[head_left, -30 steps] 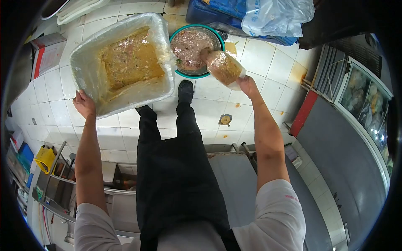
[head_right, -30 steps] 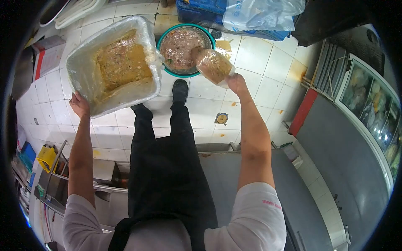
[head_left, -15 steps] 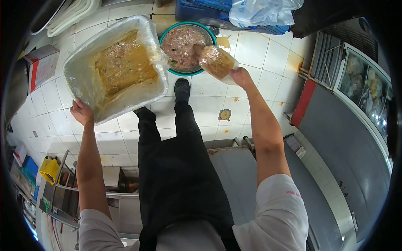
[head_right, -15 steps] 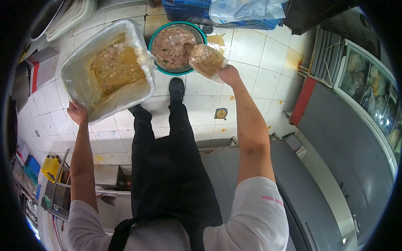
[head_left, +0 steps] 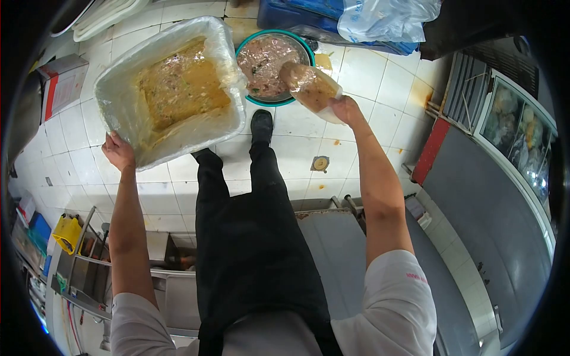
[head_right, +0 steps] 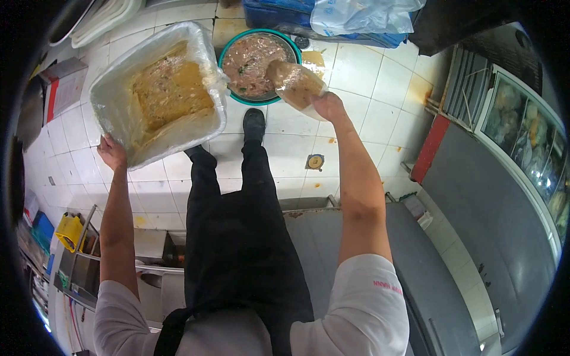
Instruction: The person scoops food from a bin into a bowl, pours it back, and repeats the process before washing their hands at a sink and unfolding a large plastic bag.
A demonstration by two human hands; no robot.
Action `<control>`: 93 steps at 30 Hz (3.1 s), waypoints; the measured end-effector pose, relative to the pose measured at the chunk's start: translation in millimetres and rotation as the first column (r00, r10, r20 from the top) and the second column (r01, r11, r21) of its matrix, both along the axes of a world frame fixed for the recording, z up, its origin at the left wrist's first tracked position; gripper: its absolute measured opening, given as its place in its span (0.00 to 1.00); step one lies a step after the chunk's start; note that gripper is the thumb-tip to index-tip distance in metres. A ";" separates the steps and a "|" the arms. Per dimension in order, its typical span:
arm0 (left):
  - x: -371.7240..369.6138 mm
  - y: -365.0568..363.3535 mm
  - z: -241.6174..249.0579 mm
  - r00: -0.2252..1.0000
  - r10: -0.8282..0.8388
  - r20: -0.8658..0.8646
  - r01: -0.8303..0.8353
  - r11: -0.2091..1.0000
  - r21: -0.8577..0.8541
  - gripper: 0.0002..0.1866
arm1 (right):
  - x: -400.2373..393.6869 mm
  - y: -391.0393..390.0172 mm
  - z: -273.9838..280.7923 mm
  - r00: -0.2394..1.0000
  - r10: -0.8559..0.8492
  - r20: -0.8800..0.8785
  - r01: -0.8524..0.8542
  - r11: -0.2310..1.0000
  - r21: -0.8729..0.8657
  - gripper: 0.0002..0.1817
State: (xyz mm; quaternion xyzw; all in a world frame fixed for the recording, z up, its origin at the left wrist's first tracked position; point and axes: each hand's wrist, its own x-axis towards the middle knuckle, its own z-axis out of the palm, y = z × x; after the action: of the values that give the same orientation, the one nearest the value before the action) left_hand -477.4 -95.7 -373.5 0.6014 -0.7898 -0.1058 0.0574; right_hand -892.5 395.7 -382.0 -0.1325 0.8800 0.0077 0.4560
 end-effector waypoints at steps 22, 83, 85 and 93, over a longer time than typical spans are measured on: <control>-3.0 2.9 6.8 0.995 -0.046 -0.085 0.045 0.999 -0.013 0.20 | -4.1 -77.4 46.9 0.995 0.099 0.011 -0.100 0.987 0.122 0.36; -195.2 277.3 92.1 0.823 0.015 -0.567 0.473 0.533 0.701 0.12 | 2.4 -79.5 -12.1 0.951 -0.138 -0.275 0.032 0.933 -0.359 0.10; -203.8 309.2 7.1 0.887 0.092 -0.453 0.337 0.543 0.769 0.15 | -23.1 -74.3 -45.4 0.946 -0.031 -0.323 -0.035 0.979 -0.199 0.11; -228.7 338.7 -159.7 0.941 0.332 0.070 -0.307 0.743 0.595 0.24 | -74.0 -109.9 -110.7 0.927 0.234 -0.292 -0.244 0.970 0.003 0.24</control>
State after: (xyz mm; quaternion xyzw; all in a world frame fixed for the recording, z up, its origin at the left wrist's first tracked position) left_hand -706.2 243.0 -533.2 0.7126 -0.5996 -0.3498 -0.1018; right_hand -966.6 285.7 -492.8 -0.2435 0.9147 0.0677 0.3154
